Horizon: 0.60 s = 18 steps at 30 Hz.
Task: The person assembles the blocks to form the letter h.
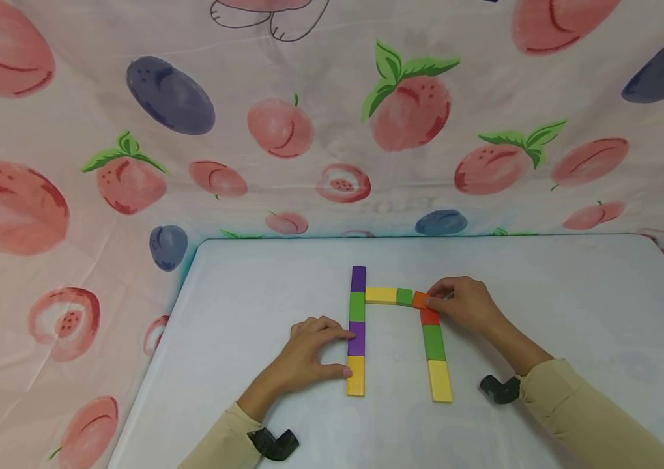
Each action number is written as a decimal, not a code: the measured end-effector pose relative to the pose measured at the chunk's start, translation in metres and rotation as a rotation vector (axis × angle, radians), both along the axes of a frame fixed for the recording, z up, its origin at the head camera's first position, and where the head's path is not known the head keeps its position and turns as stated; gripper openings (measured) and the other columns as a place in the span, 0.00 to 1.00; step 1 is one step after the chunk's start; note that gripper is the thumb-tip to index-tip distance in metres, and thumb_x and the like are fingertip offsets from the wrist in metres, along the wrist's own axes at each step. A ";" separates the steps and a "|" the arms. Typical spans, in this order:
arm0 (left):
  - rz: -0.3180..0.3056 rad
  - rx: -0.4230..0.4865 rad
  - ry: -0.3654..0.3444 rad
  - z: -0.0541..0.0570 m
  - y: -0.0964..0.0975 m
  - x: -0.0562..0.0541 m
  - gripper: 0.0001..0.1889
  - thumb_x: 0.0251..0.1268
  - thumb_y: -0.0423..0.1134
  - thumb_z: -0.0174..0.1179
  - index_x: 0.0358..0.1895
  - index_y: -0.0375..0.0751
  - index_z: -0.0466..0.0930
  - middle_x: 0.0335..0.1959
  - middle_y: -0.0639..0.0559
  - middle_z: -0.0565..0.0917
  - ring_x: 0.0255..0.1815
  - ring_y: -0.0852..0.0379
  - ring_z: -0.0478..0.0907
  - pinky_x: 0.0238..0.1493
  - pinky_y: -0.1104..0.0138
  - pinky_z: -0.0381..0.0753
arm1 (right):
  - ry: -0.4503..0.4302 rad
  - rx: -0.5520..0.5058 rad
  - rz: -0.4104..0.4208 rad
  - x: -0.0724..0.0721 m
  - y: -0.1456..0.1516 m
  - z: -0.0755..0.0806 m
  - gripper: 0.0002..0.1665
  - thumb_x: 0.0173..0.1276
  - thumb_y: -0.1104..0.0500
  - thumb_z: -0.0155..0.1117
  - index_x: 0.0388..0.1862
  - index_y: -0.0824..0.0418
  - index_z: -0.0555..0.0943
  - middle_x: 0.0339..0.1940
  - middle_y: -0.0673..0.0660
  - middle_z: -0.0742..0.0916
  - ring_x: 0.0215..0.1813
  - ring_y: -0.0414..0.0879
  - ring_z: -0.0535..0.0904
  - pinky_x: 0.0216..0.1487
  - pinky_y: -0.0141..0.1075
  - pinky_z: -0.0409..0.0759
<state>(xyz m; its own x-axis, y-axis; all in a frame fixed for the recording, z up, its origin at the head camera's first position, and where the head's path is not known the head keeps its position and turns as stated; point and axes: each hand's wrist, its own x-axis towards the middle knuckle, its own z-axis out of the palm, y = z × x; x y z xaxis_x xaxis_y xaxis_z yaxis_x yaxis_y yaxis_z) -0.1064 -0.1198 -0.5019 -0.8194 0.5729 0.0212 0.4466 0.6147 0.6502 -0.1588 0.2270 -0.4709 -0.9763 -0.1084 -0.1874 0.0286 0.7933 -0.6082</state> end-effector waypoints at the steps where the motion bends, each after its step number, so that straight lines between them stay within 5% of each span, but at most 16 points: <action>1: 0.001 0.000 0.000 0.000 0.000 0.000 0.30 0.54 0.58 0.76 0.63 0.64 0.81 0.53 0.66 0.78 0.60 0.62 0.70 0.66 0.50 0.60 | -0.002 0.000 -0.001 0.000 0.000 0.000 0.14 0.68 0.50 0.70 0.46 0.58 0.89 0.39 0.54 0.89 0.47 0.51 0.79 0.44 0.39 0.76; 18: 0.000 0.000 0.003 0.002 0.000 0.001 0.30 0.54 0.58 0.76 0.63 0.64 0.81 0.53 0.66 0.78 0.60 0.62 0.70 0.66 0.50 0.60 | -0.028 0.000 -0.008 0.000 0.000 0.004 0.15 0.68 0.50 0.70 0.47 0.58 0.89 0.40 0.55 0.89 0.49 0.53 0.78 0.45 0.39 0.76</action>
<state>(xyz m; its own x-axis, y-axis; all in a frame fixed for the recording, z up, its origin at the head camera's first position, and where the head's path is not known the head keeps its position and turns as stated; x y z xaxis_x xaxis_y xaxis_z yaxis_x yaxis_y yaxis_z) -0.1058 -0.1193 -0.5002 -0.8194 0.5727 0.0231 0.4482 0.6150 0.6488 -0.1588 0.2266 -0.4672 -0.9715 -0.1005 -0.2145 0.0520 0.7930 -0.6069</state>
